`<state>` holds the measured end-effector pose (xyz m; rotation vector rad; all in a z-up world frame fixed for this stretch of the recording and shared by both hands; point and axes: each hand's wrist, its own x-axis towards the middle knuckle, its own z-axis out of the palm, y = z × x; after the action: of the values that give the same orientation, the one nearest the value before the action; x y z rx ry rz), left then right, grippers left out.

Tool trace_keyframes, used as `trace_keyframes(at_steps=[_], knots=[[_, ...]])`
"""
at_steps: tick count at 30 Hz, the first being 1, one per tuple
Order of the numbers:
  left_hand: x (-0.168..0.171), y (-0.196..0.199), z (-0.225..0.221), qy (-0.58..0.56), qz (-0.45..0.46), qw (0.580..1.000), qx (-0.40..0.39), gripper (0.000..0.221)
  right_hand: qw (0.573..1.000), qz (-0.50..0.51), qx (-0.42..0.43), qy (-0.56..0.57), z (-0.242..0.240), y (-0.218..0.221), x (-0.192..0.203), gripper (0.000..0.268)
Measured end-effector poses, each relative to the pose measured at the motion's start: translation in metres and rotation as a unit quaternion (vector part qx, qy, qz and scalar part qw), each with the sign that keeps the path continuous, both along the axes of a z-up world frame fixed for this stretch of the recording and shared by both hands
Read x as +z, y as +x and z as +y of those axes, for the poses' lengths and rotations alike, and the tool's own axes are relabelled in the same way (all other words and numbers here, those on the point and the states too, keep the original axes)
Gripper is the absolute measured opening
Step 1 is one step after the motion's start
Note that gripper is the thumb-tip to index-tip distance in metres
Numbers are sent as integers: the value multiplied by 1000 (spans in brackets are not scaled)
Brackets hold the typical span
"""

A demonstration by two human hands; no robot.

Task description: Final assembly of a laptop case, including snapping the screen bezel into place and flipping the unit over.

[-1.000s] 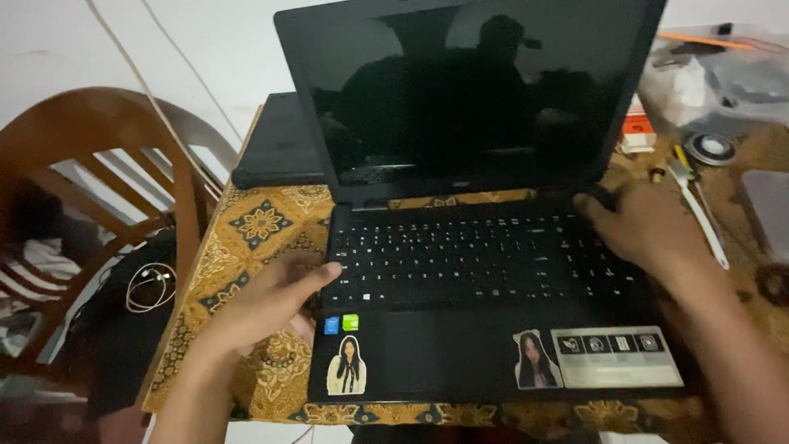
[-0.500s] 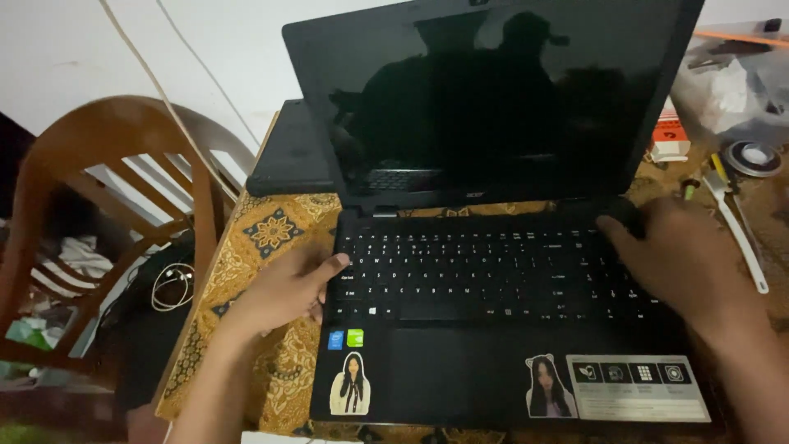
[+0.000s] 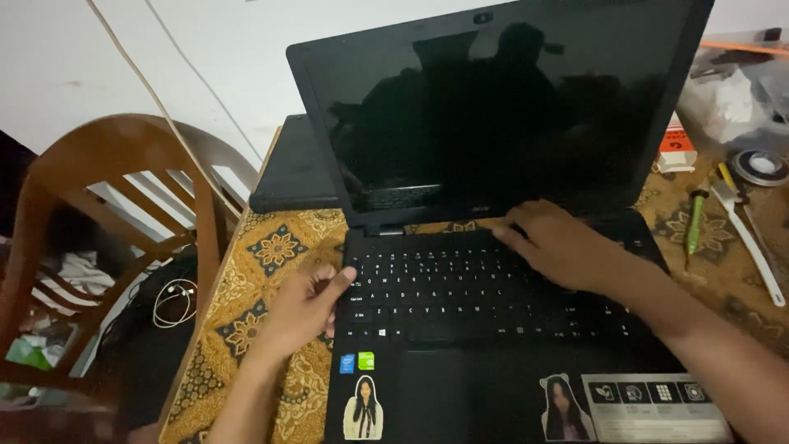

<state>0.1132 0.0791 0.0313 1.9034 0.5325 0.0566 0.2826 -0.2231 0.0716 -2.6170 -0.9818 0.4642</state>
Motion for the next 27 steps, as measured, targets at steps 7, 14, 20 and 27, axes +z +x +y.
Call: trace_keyframes(at_steps=[7, 14, 20, 27], knots=[[13, 0, -15, 73, -10, 997, 3, 45, 999, 3, -25, 34, 0, 8, -15, 47], [-28, 7, 7, 105, -91, 990, 26, 44, 996, 73, -4, 58, 3, 1, 9, 50], [1, 0, -15, 76, -41, 996, 18, 42, 983, 145, -1, 110, 9, -2, 9, 51], [-4, 0, -8, 81, -28, 996, 3, 41, 985, 154, -3, 81, 10, 11, -4, 49]])
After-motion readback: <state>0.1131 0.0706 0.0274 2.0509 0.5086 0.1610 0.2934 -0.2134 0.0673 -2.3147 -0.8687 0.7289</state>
